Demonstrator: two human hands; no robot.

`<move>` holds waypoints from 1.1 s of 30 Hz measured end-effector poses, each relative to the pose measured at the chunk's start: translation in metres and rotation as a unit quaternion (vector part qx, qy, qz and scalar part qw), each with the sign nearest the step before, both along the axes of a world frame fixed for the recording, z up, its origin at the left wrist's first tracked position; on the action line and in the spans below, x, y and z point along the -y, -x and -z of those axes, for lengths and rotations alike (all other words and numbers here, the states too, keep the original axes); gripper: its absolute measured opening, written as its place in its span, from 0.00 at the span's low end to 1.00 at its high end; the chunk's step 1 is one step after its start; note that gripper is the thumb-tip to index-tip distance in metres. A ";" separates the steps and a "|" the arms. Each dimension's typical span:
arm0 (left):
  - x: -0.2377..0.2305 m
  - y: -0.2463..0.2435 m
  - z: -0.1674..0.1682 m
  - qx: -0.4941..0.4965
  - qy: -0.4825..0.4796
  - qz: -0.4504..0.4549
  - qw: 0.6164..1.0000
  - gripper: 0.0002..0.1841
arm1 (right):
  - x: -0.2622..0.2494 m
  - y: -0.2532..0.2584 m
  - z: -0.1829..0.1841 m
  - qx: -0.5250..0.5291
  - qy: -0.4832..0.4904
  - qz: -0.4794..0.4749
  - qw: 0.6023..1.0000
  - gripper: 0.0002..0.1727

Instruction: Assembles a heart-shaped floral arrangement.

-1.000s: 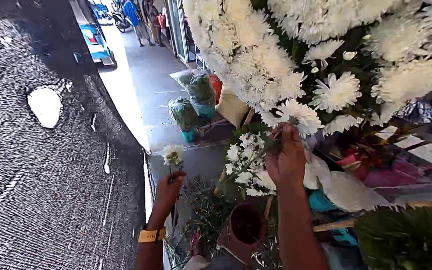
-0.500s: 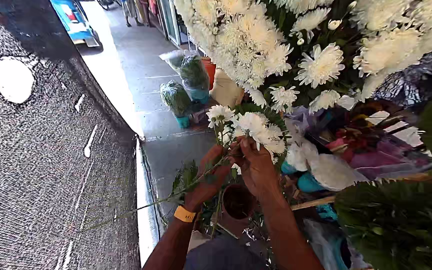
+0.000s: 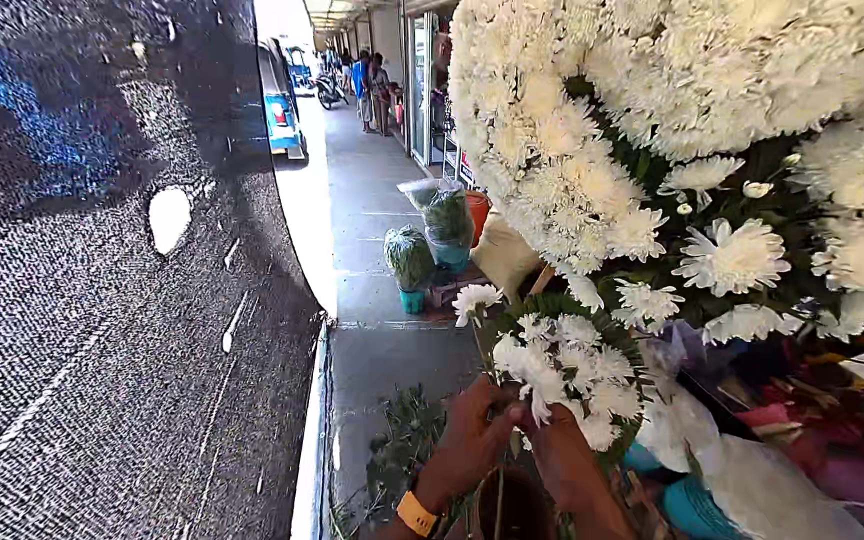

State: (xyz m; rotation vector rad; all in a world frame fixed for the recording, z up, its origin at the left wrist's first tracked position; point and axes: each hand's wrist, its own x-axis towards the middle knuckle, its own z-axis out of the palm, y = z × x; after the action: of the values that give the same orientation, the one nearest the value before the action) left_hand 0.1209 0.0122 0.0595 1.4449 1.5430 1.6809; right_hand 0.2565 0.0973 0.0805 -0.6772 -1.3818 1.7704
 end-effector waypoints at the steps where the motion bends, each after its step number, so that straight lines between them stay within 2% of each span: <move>1: -0.005 0.005 0.000 -0.012 -0.011 -0.004 1.000 0.19 | 0.005 0.010 0.004 -0.009 0.015 -0.006 1.000 0.12; 3: -0.011 0.013 0.004 -0.020 -0.012 0.005 1.000 0.18 | 0.007 0.024 0.003 -0.027 0.045 0.020 0.998 0.13; 5: -0.015 0.026 0.009 -0.015 -0.021 0.024 0.999 0.16 | -0.001 0.037 -0.004 -0.053 0.039 0.085 0.994 0.12; 7: -0.011 0.045 0.017 0.007 -0.022 0.023 0.999 0.16 | -0.037 0.040 -0.021 -0.103 -0.011 0.188 0.977 0.14; 9: -0.010 0.066 0.028 0.050 0.002 0.008 0.999 0.12 | -0.089 0.026 -0.059 -0.166 -0.092 0.273 0.943 0.12; 12: -0.040 0.107 0.035 0.069 0.014 -0.023 0.997 0.09 | -0.133 0.029 -0.110 -0.221 -0.211 0.281 0.910 0.08; 15: -0.101 0.142 0.023 0.116 -0.004 -0.066 0.991 0.14 | -0.169 0.058 -0.141 -0.211 -0.312 0.253 0.891 0.14; 18: -0.162 0.170 -0.009 0.174 -0.049 -0.073 0.981 0.15 | -0.202 0.086 -0.161 -0.129 -0.394 0.265 0.870 0.22; 21: -0.222 0.193 -0.042 0.214 -0.066 -0.047 0.974 0.14 | -0.224 0.106 -0.178 -0.004 -0.485 0.301 0.821 0.21; 25: -0.292 0.208 -0.071 0.295 -0.086 -0.004 0.952 0.13 | -0.255 0.115 -0.197 0.159 -0.581 0.249 0.759 0.26; 29: -0.345 0.214 -0.078 0.378 -0.093 0.030 0.921 0.07 | -0.262 0.113 -0.214 0.291 -0.614 0.153 0.718 0.29; 31: -0.364 0.220 -0.072 0.380 -0.094 0.039 0.919 0.10 | -0.261 0.110 -0.224 0.360 -0.595 0.110 0.710 0.32; 33: -0.377 0.222 -0.069 0.378 -0.092 0.037 0.920 0.13 | -0.263 0.109 -0.223 0.354 -0.597 0.119 0.710 0.31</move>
State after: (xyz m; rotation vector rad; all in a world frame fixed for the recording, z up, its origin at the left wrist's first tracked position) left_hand -0.1013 0.3894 0.1281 0.7421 0.9050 2.0349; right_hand 0.1480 0.3602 0.3031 -0.7035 -2.3778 0.0770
